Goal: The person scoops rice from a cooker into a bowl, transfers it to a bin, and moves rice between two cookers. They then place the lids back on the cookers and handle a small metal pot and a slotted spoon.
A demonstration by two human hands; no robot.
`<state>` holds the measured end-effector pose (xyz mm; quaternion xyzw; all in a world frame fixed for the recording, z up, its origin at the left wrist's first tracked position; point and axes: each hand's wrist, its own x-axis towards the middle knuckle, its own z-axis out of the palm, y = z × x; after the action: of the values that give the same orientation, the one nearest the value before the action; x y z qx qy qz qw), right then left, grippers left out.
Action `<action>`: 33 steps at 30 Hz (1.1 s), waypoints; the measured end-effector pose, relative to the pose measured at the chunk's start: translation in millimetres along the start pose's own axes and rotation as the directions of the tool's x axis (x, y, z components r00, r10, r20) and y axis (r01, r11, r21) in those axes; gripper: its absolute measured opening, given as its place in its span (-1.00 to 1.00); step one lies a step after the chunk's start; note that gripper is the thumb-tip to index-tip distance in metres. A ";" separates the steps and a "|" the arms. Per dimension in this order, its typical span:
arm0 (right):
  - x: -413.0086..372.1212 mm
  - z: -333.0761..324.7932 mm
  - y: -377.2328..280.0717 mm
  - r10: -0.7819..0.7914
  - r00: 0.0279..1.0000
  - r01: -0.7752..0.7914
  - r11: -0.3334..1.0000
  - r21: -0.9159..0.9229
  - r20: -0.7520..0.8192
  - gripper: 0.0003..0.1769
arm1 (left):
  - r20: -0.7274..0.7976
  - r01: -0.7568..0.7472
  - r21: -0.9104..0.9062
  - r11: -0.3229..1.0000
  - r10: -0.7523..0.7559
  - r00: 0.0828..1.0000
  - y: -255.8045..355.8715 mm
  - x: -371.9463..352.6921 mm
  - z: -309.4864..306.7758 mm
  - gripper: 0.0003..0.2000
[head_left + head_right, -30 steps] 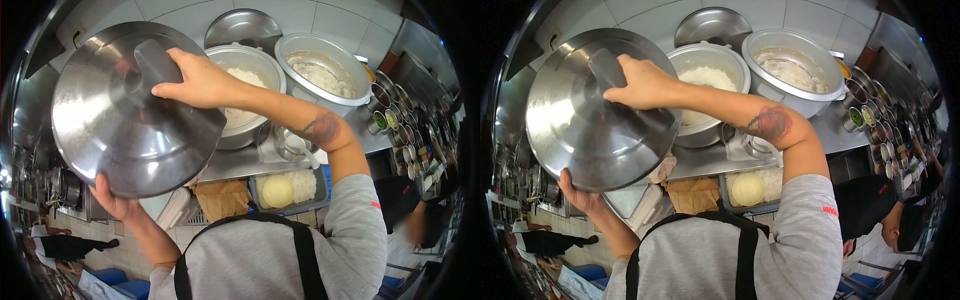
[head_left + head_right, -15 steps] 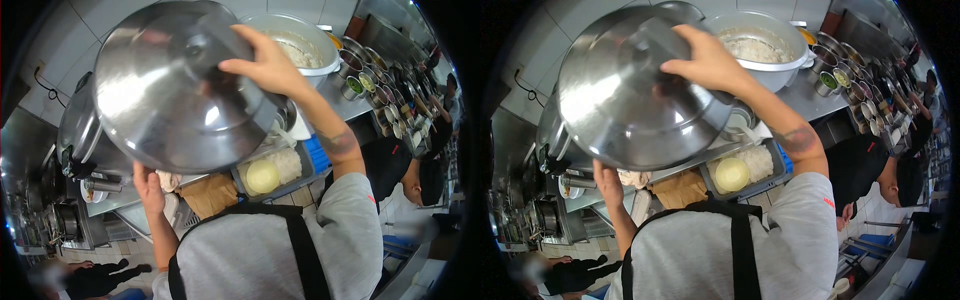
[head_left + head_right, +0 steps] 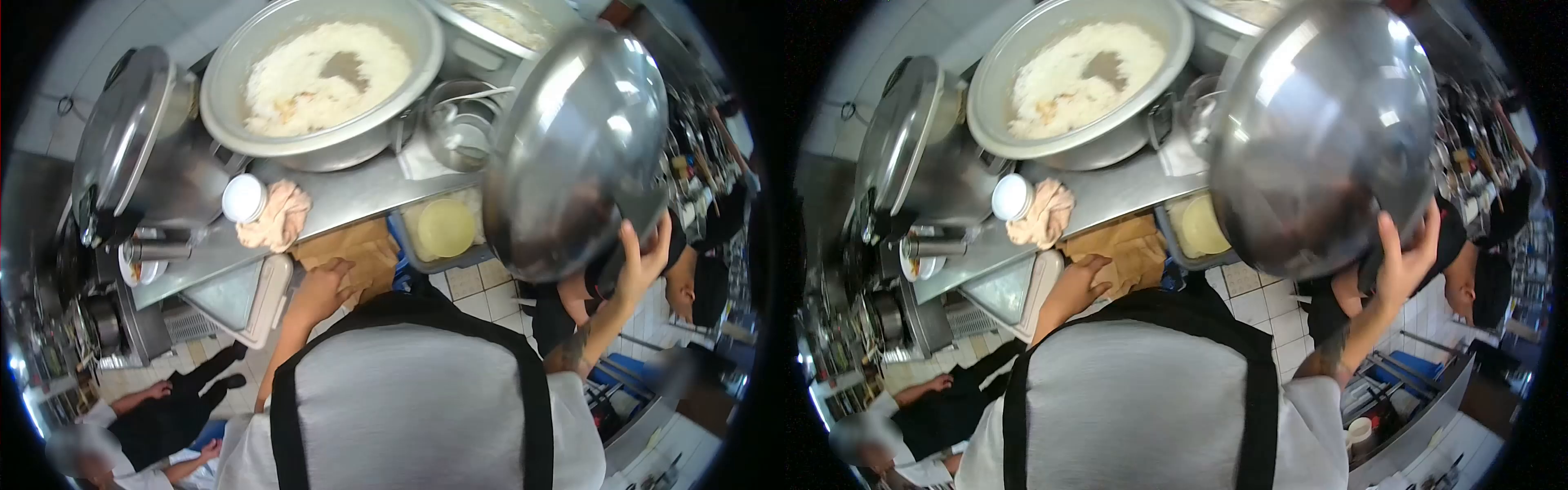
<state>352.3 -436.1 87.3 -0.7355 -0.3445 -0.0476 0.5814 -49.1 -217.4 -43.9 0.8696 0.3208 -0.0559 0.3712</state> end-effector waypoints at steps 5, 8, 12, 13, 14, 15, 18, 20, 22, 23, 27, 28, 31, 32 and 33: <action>-77.6 -25.9 30.7 0.100 0.995 -0.100 0.980 -0.172 -0.010 -0.32 | 0.067 0.084 0.169 0.982 -0.096 0.993 -45.6 -8.4 28.3 -0.53; -117.3 -23.9 48.0 0.048 0.998 -0.035 0.967 -0.252 0.046 -0.31 | 0.089 0.186 0.196 0.963 -0.206 0.974 -65.2 -14.8 34.7 -0.50; -149.0 -3.1 43.9 0.043 0.994 -0.005 0.941 -0.339 0.105 -0.30 | 0.211 0.315 0.268 0.911 -0.374 0.903 -80.7 -20.5 35.3 -0.46; -154.4 3.2 42.7 0.020 0.994 0.018 0.934 -0.358 0.103 -0.28 | 0.198 0.290 0.273 0.917 -0.349 0.916 -83.1 -21.9 37.3 -0.44; -157.1 12.1 41.2 -0.005 0.996 0.040 0.924 -0.380 0.094 -0.25 | 0.187 0.258 0.281 0.925 -0.316 0.930 -84.5 -22.6 37.9 -0.42; -158.2 24.1 40.9 -0.014 0.994 0.053 0.930 -0.363 0.110 -0.25 | 0.153 0.222 0.171 0.960 -0.248 0.957 -84.6 -24.3 37.6 -0.37; -160.3 72.3 27.8 -0.104 0.979 0.133 0.977 -0.165 0.175 -0.20 | -0.184 -0.146 -0.274 0.951 0.097 0.978 -77.1 -27.4 38.8 -0.22; -159.0 109.4 20.1 -0.241 0.933 0.257 0.966 -0.025 0.267 -0.24 | -0.229 -0.174 -0.641 0.747 0.030 0.973 -53.3 -35.8 26.0 -0.16; -151.6 147.9 2.7 -0.409 0.819 0.419 0.905 0.068 0.402 -0.28 | -0.203 -0.172 -0.958 0.228 -0.121 0.972 -39.4 -53.3 19.3 -0.03; -145.8 168.6 -22.9 -0.486 0.728 0.505 0.857 0.102 0.483 -0.30 | -0.241 -0.208 -0.962 0.180 -0.192 0.951 -42.1 -60.6 26.4 -0.03; -155.5 235.2 -68.2 -0.642 0.505 0.563 0.752 0.343 0.577 -0.30 | -0.385 -0.266 -0.923 0.280 -0.632 0.672 -67.8 -110.3 60.1 -0.39; -160.0 246.4 -74.4 -0.702 0.422 0.564 0.699 0.439 0.574 -0.26 | -0.472 -0.305 -0.882 0.360 -0.682 0.558 -71.3 -126.1 68.1 -0.48; -169.4 266.2 -100.0 -0.785 0.160 0.566 0.570 0.596 0.598 -0.31 | -0.512 -0.227 -0.858 0.460 -0.794 0.327 -66.8 -178.0 65.4 -0.73; -176.4 274.3 -112.5 -0.826 0.166 0.586 0.522 0.619 0.539 -0.36 | -0.565 -0.462 -0.773 0.435 -0.803 0.190 -78.7 -186.1 82.1 -0.70; -180.4 281.4 -124.2 -0.843 0.160 0.558 0.506 0.657 0.513 -0.41 | -0.569 -0.663 -0.632 0.400 -0.821 0.047 -91.2 -192.9 98.6 -0.66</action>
<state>52.7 -256.9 14.8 -0.3140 -0.8692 0.0741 0.3747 -241.8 -337.0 -105.6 0.2282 0.5102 0.7123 0.4245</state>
